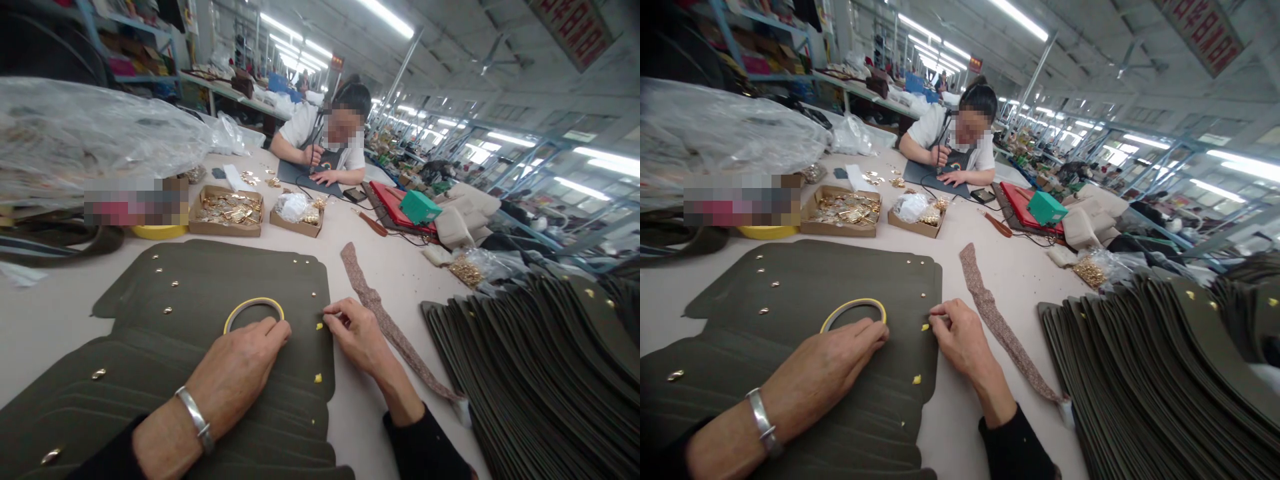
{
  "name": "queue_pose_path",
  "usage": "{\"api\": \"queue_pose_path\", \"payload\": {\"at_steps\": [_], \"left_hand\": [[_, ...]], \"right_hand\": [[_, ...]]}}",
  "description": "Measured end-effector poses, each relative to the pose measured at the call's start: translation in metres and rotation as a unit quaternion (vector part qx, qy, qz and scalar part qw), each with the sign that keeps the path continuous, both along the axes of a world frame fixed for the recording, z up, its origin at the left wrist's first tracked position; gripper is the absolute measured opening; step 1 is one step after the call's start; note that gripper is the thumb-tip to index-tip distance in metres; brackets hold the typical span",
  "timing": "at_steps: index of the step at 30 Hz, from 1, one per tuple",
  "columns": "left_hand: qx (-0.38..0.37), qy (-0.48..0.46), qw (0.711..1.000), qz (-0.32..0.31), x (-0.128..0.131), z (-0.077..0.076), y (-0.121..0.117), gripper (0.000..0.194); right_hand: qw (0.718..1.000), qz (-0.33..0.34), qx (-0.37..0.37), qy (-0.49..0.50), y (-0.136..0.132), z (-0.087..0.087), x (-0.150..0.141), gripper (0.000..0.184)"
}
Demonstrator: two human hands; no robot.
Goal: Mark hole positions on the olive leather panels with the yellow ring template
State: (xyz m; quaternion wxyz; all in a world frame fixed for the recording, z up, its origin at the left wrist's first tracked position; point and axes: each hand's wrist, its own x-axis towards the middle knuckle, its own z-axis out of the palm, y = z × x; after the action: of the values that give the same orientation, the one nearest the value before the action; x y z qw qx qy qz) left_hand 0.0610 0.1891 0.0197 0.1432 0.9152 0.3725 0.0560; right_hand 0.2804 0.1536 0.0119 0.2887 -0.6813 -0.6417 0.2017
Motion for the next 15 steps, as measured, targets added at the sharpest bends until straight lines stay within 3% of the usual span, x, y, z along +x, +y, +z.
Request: {"api": "queue_pose_path", "payload": {"at_steps": [4,8,15], "left_hand": [[0.043,-0.036,0.998,0.014,-0.006,-0.003,0.011,0.021],[0.014,-0.023,1.0,0.013,-0.011,-0.004,0.015,0.021],[-0.018,0.073,0.996,-0.052,-0.003,0.008,-0.001,0.024]], "right_hand": [[0.999,-0.019,-0.032,0.013,0.003,-0.005,0.001,0.021],[0.996,-0.005,-0.065,0.057,0.002,-0.005,-0.002,0.026],[1.0,0.001,-0.009,-0.021,0.0,-0.009,-0.006,0.032]]}}
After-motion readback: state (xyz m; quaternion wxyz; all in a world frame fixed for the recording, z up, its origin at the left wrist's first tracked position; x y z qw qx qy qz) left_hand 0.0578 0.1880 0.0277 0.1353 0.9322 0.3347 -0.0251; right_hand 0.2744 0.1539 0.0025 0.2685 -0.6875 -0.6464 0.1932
